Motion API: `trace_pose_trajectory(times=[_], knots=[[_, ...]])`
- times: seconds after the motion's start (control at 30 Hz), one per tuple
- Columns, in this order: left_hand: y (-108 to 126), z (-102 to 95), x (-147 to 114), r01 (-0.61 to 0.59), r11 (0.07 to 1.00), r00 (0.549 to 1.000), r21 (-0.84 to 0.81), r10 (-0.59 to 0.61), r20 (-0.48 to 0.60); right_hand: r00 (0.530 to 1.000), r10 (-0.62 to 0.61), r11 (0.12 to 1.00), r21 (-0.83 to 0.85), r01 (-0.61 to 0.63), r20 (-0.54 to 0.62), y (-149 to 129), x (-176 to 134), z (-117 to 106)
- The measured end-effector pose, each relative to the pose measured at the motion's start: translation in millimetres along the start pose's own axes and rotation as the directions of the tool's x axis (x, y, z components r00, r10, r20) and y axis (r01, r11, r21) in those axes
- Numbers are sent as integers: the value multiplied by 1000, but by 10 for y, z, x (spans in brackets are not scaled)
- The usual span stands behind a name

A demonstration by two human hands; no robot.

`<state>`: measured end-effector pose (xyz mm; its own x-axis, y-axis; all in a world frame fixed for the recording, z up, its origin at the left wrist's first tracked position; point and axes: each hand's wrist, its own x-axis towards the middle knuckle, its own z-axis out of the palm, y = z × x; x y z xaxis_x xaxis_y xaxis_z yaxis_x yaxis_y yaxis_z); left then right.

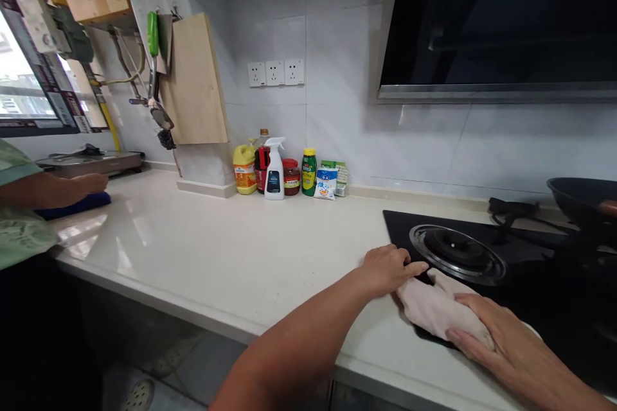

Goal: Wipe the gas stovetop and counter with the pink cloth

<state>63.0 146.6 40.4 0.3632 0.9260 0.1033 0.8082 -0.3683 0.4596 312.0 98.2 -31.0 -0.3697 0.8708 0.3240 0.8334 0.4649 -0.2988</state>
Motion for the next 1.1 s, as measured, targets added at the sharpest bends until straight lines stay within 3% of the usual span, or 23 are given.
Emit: trace_pose_trajectory(times=[0.1, 0.2, 0.47, 0.7, 0.83, 1.1], knots=[[-20, 30, 23, -11, 1000, 1000, 11, 11, 16, 998, 53, 999, -3, -53, 14, 66, -71, -73], [-28, 22, 30, -14, 1000, 1000, -10, 14, 5, 999, 42, 999, -8, -41, 31, 45, 89, -76], [-50, -15, 27, 23, 997, 989, -79, -34, -144, 999, -32, 998, -53, 34, 39, -162, 841, 65], [-64, 17, 27, 22, 998, 977, 52, -11, -211, 988, -112, 986, -113, 124, 107, -113, 1518, 288], [-87, 80, 33, -2, 999, 975, 51, 13, -222, 996, -15, 981, -191, 31, 86, -45, 1911, 387], [-66, 114, 1, -61, 994, 991, 92, 72, -115, 978, 207, 948, -251, -197, 16, 170, 2545, 512]])
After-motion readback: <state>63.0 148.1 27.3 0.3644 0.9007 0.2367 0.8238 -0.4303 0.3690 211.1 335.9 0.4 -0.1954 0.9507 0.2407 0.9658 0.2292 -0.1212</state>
